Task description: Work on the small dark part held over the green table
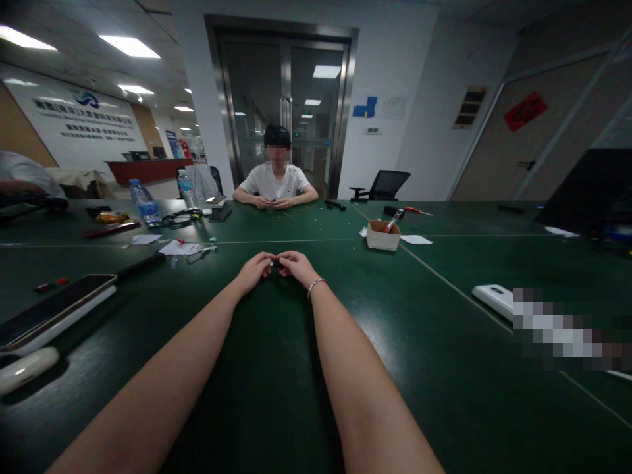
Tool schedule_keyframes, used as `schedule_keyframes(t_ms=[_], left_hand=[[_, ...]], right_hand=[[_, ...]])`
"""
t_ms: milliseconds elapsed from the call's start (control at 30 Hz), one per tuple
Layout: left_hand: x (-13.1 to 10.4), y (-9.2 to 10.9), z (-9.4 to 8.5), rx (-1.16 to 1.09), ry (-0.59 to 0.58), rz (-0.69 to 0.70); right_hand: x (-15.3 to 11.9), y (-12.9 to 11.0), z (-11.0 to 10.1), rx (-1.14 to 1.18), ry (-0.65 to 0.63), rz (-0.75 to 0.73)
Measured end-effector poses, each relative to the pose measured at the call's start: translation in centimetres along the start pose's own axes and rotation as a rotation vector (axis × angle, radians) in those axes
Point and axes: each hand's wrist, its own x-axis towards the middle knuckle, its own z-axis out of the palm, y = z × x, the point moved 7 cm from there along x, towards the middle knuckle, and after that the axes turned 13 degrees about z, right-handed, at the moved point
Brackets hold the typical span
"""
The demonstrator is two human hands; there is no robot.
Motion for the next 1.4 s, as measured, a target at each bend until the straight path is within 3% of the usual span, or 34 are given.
schedule_keyframes(t_ms=[633, 933, 1400], left_hand=[[-0.16, 0.53, -0.1, 0.021, 0.012, 0.043], [0.29, -0.4, 0.09, -0.03, 0.002, 0.056], [-0.05, 0.08, 0.06, 0.004, -0.013, 0.003]], right_hand=[[-0.17, -0.04, -0.07, -0.01, 0.015, 0.012], [-0.24, -0.12, 0.03, 0.008, 0.013, 0.018], [-0.28, -0.16, 0.0, 0.004, 0.018, 0.01]])
